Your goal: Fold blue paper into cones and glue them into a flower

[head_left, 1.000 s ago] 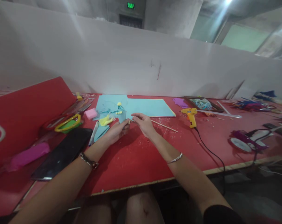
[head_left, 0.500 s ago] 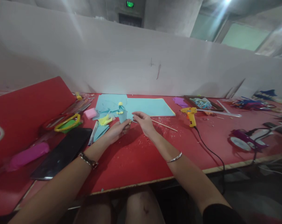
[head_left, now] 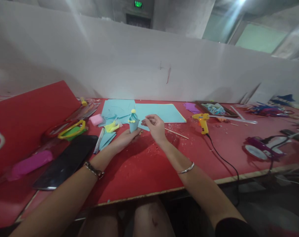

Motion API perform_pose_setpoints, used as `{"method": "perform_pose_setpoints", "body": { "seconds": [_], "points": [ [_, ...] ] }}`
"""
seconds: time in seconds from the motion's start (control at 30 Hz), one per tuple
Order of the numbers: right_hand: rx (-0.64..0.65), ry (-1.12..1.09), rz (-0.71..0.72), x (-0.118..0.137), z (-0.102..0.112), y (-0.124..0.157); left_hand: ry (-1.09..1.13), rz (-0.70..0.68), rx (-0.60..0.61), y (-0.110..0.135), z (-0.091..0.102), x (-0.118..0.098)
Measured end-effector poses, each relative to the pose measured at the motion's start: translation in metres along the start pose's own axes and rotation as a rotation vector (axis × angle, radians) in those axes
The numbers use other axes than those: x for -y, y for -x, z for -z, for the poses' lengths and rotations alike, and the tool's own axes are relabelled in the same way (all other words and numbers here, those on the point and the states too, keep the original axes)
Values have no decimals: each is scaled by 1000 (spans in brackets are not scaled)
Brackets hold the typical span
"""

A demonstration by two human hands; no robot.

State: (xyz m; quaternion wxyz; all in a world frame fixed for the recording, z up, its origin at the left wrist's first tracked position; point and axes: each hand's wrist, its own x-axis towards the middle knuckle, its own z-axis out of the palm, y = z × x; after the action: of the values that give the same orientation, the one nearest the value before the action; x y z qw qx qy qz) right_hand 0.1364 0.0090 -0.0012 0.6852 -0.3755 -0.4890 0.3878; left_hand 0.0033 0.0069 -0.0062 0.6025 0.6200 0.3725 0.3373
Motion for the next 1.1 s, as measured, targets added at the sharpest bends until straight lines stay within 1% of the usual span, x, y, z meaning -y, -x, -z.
{"method": "perform_pose_setpoints", "body": {
  "seconds": [0.13,0.27,0.33,0.6,0.77,0.9,1.1],
  "points": [
    [0,157,180,13,-2,7,-33,22,-19,-1,3,4],
    [108,336,403,21,-4,14,-68,15,-21,0,4,4],
    [165,380,449,22,-6,16,-86,28,-38,1,4,3],
    [215,409,386,22,-7,18,-87,28,-49,1,5,5],
    [204,397,420,20,-8,18,-93,6,-63,3,2,0],
    [208,366,432,18,-8,17,-98,-25,-31,4,0,-2],
    [192,374,374,15,-7,16,-88,-16,-21,2,4,4]
  ]
}}
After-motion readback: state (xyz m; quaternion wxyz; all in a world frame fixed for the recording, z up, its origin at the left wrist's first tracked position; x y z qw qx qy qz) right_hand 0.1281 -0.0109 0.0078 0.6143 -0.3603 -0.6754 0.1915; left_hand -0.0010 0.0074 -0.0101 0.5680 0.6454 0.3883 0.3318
